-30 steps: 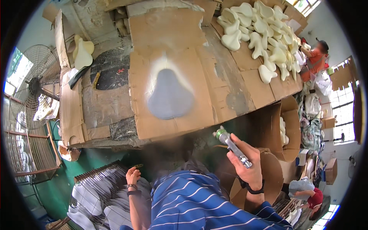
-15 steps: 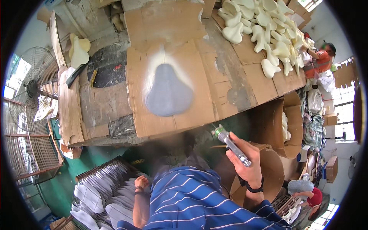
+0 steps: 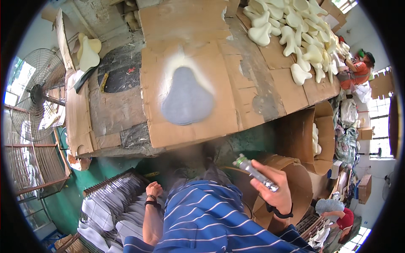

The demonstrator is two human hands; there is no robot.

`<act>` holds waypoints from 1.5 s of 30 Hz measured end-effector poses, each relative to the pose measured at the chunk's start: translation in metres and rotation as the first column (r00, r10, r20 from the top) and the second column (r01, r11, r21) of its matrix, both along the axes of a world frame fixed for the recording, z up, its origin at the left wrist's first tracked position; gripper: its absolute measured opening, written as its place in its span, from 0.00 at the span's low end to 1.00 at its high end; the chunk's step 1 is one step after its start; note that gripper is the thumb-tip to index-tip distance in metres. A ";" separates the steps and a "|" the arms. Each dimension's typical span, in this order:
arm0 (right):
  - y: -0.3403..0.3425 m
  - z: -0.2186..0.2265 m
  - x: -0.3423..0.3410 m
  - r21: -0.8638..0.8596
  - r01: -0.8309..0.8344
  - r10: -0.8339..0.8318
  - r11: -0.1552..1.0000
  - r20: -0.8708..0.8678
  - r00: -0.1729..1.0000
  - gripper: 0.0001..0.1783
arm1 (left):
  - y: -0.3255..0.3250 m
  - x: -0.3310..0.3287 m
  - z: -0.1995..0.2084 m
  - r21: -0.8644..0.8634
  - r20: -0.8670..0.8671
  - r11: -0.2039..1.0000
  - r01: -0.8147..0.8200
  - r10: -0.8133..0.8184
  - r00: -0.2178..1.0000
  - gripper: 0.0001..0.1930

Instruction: The person repeatedly picks up white, irregularly shaped objects from a metal rack and places them on a cardboard-covered workbench. They use a handheld spray gun to apply a grey coating to the objects, then return the finished items to the rack. This cycle is performed continuously throughout the video.

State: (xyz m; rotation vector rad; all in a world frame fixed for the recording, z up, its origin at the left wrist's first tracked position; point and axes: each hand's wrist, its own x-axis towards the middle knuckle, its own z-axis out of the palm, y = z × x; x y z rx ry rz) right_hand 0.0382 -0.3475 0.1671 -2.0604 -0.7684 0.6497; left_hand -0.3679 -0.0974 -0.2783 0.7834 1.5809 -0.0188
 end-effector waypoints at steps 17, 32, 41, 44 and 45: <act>0.028 -0.024 0.006 0.191 0.127 -0.169 0.973 0.221 0.961 0.27 | -0.006 -0.014 -0.011 -0.031 0.047 0.999 -0.027 0.028 0.999 0.16; 0.017 -0.013 -0.008 0.177 0.108 -0.141 0.978 0.189 0.972 0.29 | 0.006 0.009 0.006 -0.008 0.014 0.999 0.054 -0.054 0.998 0.16; 0.017 -0.002 -0.007 0.134 -0.050 0.026 0.990 0.177 0.984 0.32 | -0.005 -0.001 0.000 0.030 -0.048 0.996 0.081 -0.079 0.996 0.14; 0.012 -0.011 -0.006 0.189 0.088 -0.127 0.978 0.207 0.970 0.30 | -0.011 -0.006 -0.003 0.029 -0.051 0.996 0.088 -0.087 0.995 0.14; 0.009 -0.012 -0.005 0.201 0.114 -0.153 0.973 0.186 0.971 0.30 | -0.012 -0.007 -0.003 0.034 -0.049 0.995 0.091 -0.089 0.995 0.15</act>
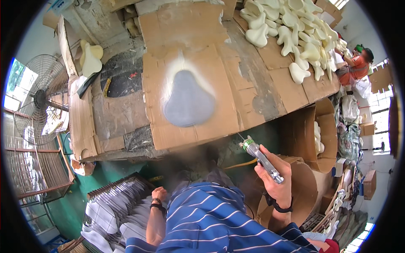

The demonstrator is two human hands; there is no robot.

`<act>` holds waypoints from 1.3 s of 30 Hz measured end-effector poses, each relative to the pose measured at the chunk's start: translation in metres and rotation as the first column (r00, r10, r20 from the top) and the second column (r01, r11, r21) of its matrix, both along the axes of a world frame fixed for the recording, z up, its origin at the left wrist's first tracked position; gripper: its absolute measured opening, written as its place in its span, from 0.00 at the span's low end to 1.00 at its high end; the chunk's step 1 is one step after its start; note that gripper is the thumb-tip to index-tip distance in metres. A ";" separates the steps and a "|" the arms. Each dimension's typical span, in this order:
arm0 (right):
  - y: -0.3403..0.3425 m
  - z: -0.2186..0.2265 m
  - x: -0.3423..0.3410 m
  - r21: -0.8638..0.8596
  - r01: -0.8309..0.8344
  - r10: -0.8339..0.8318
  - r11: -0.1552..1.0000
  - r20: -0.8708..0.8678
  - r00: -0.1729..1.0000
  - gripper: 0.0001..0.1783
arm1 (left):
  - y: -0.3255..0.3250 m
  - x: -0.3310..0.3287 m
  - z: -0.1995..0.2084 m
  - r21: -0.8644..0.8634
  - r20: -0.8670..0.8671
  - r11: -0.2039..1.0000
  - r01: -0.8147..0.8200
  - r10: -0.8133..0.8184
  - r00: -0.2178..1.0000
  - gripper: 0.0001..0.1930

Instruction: The person repeatedly picks up white, irregularly shaped objects from a metal rack and places them on a cardboard-covered workbench. They use a handheld spray gun to apply a grey coating to the objects, then return the finished items to the rack. This cycle is performed continuously throughout the video.

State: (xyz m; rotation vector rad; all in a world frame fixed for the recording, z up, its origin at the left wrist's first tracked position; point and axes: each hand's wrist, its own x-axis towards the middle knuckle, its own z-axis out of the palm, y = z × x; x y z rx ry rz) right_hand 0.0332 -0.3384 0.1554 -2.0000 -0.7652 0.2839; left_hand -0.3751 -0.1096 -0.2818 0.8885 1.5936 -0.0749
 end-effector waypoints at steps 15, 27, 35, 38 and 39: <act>-0.017 0.013 -0.003 -0.115 -0.108 0.104 0.987 -0.036 0.994 0.27 | 0.017 0.021 0.002 -0.010 0.076 1.000 -0.026 0.026 0.997 0.16; -0.046 0.008 -0.014 -0.164 0.142 -0.152 0.976 -0.051 0.987 0.27 | 0.012 0.014 -0.022 -0.025 0.130 1.000 -0.010 0.013 0.991 0.16; -0.022 0.006 -0.032 -0.114 0.022 -0.040 0.993 -0.161 0.986 0.28 | 0.037 0.057 0.010 0.015 0.150 0.991 0.131 -0.132 0.980 0.19; -0.028 0.008 -0.024 -0.114 -0.010 -0.005 0.993 -0.136 0.991 0.28 | 0.052 0.103 0.034 0.159 0.197 0.970 0.185 -0.215 0.956 0.17; -0.032 0.007 -0.023 -0.111 -0.009 -0.005 0.994 -0.124 0.992 0.28 | 0.058 0.120 0.041 0.219 0.207 0.954 0.203 -0.249 0.946 0.16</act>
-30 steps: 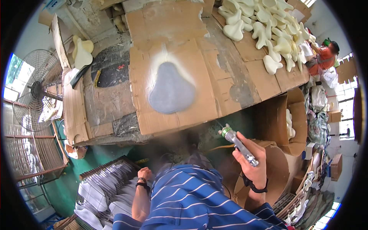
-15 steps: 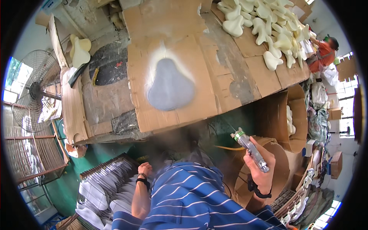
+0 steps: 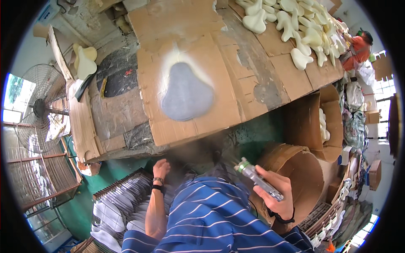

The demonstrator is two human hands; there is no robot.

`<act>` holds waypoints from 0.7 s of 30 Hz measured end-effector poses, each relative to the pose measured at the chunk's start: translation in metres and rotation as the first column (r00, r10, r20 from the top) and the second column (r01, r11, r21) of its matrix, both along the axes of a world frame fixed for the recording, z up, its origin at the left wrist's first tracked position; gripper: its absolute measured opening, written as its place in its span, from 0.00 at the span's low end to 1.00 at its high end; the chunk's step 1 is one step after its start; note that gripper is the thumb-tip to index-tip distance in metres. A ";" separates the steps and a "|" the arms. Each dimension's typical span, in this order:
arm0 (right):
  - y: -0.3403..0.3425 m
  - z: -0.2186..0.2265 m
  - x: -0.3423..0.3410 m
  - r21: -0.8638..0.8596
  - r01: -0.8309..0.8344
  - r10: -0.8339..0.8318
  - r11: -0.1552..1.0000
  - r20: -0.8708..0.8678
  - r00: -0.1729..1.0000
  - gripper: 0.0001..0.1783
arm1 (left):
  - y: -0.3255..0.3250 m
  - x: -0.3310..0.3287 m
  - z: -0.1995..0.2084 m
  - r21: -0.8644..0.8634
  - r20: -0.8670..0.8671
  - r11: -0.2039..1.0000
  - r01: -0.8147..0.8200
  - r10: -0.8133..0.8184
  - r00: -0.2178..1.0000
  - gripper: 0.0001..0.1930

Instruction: The person repeatedly picks up white, irregularly shaped objects from a metal rack and places them on a cardboard-covered workbench. They use a handheld spray gun to apply a grey coating to the objects, then return the finished items to the rack. This cycle is performed continuously throughout the video.

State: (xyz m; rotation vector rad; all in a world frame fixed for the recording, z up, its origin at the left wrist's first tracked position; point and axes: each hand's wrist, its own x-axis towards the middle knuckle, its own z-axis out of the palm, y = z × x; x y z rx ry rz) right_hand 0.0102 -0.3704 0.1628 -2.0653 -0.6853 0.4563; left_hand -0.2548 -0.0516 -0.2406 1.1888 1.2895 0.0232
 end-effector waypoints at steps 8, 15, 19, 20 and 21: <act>-0.031 -0.005 0.017 -0.043 0.161 -0.163 0.986 -0.036 0.986 0.28 | 0.052 0.161 -0.006 0.442 0.060 0.897 -0.016 -0.011 0.998 0.14; -0.039 -0.007 0.054 0.026 0.132 -0.131 0.991 -0.025 0.991 0.28 | 0.059 0.253 0.014 0.739 -0.330 0.631 0.236 0.033 0.943 0.14; -0.044 -0.016 0.079 0.083 0.117 -0.115 0.990 -0.025 0.993 0.29 | 0.062 0.261 0.030 0.708 -0.455 0.615 0.348 0.019 0.890 0.15; -0.045 -0.017 0.088 0.076 0.109 -0.107 0.991 -0.028 0.994 0.30 | 0.061 0.263 0.033 0.692 -0.477 0.620 0.369 0.009 0.879 0.15; -0.046 -0.019 0.096 0.069 0.100 -0.098 0.993 -0.031 0.995 0.30 | 0.061 0.264 0.036 0.692 -0.494 0.610 0.387 0.009 0.869 0.14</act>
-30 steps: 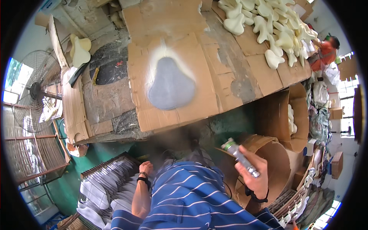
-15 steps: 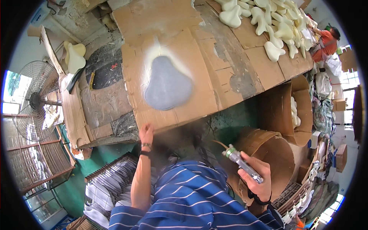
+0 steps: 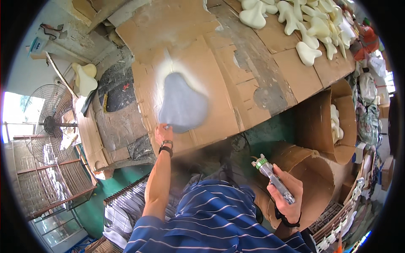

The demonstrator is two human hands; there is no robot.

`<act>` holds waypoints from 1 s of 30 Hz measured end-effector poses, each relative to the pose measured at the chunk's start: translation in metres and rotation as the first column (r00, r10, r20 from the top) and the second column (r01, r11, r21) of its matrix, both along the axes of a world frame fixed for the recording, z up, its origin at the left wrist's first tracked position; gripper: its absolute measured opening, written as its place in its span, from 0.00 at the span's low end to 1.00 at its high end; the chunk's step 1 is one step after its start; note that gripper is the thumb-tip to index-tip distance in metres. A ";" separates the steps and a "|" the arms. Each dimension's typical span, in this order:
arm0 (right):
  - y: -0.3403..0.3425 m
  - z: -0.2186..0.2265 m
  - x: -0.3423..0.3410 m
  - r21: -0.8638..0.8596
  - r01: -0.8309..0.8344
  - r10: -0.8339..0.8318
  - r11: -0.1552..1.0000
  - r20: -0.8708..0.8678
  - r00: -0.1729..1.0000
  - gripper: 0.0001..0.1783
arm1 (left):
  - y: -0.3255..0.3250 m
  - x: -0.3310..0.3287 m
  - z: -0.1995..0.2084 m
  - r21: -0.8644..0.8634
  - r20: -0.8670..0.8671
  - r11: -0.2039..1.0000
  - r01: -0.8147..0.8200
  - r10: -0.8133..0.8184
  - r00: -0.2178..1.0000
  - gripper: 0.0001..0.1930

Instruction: The person repeatedly picks up white, irregularly shaped objects from a metal rack and places them on a cardboard-covered workbench. They use a handheld spray gun to apply a grey coating to the objects, then return the finished items to the rack. This cycle is performed continuously throughout the video.

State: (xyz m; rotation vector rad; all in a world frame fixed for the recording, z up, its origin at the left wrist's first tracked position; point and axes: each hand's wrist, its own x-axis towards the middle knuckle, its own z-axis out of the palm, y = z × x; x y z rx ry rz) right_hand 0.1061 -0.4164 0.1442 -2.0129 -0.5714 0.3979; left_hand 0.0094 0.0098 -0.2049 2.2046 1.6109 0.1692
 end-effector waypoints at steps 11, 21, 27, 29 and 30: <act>0.001 -0.023 0.077 0.086 -0.183 0.189 0.979 -0.074 0.979 0.30 | -0.005 0.003 -0.002 0.075 0.100 0.989 -0.125 0.117 0.988 0.12; 0.023 -0.028 0.101 0.090 -0.235 0.239 0.968 -0.036 0.970 0.27 | 0.008 -0.014 -0.059 -0.861 0.465 0.495 -0.113 0.858 0.216 0.02; 0.035 -0.025 0.097 0.040 -0.319 0.320 0.947 -0.002 0.948 0.32 | -0.002 0.056 0.090 -0.809 0.518 0.486 0.330 0.855 0.010 0.07; 0.045 -0.025 0.091 0.035 -0.366 0.366 0.930 0.004 0.931 0.31 | 0.000 0.048 0.145 -0.734 0.573 0.580 0.353 0.808 -0.135 0.09; 0.048 -0.025 0.086 0.028 -0.377 0.377 0.926 0.007 0.926 0.30 | -0.007 0.048 0.185 -0.723 0.566 0.595 0.351 0.802 -0.193 0.08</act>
